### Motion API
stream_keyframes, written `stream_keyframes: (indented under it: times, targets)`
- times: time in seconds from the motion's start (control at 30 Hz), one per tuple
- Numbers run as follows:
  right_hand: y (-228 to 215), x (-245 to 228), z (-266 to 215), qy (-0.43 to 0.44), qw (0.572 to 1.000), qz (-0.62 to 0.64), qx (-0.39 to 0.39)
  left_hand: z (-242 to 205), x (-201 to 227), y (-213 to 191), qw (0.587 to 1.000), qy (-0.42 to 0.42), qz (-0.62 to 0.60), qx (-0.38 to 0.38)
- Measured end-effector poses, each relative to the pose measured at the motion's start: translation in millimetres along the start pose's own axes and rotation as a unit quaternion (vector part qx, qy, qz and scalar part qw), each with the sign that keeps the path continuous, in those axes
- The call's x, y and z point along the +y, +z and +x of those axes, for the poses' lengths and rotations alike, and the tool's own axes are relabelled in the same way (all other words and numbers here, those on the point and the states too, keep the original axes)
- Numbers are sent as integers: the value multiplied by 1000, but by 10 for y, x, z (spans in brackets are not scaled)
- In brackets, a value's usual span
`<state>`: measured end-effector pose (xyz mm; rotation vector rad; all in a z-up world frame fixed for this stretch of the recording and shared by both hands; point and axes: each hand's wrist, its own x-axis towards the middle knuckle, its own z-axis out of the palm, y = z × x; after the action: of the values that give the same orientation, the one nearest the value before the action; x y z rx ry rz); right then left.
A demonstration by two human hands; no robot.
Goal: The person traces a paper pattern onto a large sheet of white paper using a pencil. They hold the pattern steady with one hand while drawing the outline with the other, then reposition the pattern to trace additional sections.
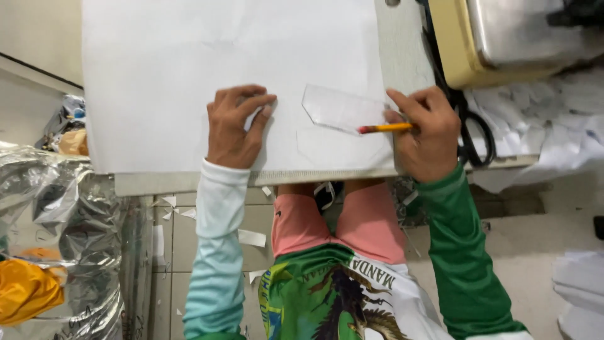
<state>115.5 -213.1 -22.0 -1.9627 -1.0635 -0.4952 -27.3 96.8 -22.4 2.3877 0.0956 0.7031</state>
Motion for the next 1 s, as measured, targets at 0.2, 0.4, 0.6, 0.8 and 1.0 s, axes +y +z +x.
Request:
stream_keyframes:
  times: [0.2,0.4,0.6,0.8,1.0]
  targets:
    - [102,91,-133,-12,981,-153,-118,-83,-20,-27,999,37,-10,18]
    - [84,303,-67,-61,988,-91,-106,-105,-90,-28,993,39,-25,110]
    - [47,454,12,-60,974,-116,-186,-104,-220,-2,977,-32,-19,209]
    - [14,279,139,4,985,-33,-169,-84,-143,-73,987,-52,5,154]
    - [9,188,85,66,988,-29,-140,-237,-136,-53,988,-78,-12,131]
